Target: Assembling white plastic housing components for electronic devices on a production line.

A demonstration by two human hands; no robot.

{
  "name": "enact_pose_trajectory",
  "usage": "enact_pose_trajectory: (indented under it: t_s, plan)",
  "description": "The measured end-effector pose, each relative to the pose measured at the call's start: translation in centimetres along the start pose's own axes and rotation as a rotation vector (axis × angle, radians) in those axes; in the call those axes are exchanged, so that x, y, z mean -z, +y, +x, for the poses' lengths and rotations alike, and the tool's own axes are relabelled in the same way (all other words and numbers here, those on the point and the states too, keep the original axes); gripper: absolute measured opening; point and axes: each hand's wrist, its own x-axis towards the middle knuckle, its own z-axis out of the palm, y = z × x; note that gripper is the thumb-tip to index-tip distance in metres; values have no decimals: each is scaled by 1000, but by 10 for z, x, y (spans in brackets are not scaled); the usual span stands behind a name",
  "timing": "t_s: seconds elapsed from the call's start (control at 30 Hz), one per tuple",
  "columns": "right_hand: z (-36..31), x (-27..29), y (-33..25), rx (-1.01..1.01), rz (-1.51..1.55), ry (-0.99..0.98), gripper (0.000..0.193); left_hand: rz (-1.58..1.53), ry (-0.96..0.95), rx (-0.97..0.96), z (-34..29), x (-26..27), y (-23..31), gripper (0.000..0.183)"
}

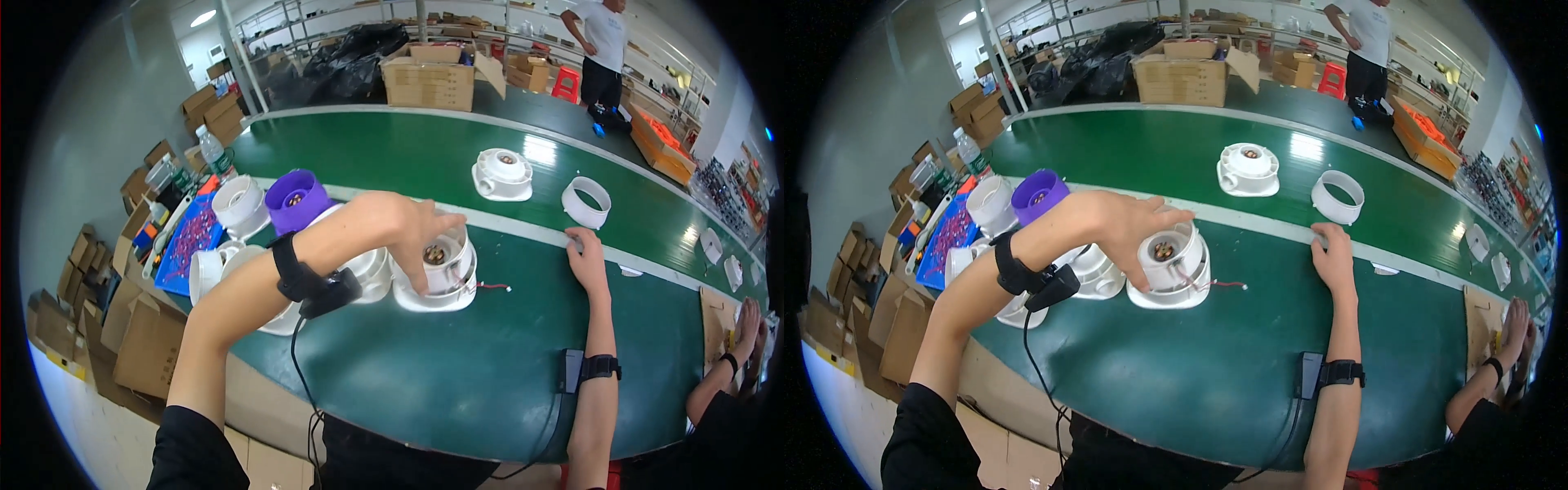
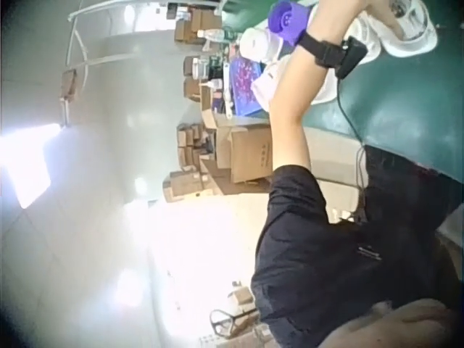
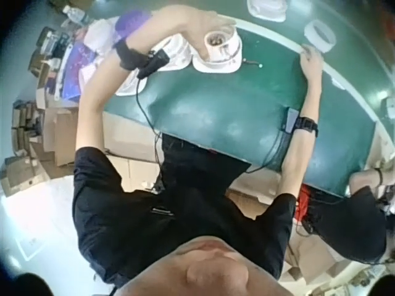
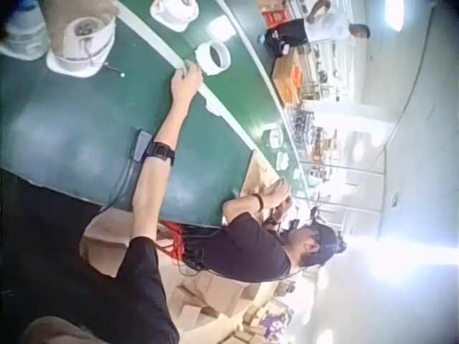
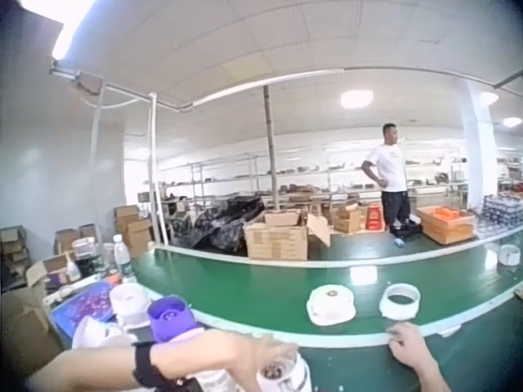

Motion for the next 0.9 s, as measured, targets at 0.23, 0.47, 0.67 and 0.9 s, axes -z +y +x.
enact_pose_trajectory:
  t_s: [0.23, 0.47, 0.67, 0.9]
  plan:
    - [10, 15, -155, -148, 755, -563, 43, -89, 277, -35, -10, -33, -2, 111]
    - [-7, 10, -193, -105, 605, -708, 66, -267, 379, -159, 1, -47, -9, 109]
    - [10, 54, -196, -277, 234, -900, 45, -299, 459, -361, 8, -55, 11, 105]
    - [2, 77, -183, -351, 168, -779, 31, -484, 466, -610, 34, -66, 18, 115]
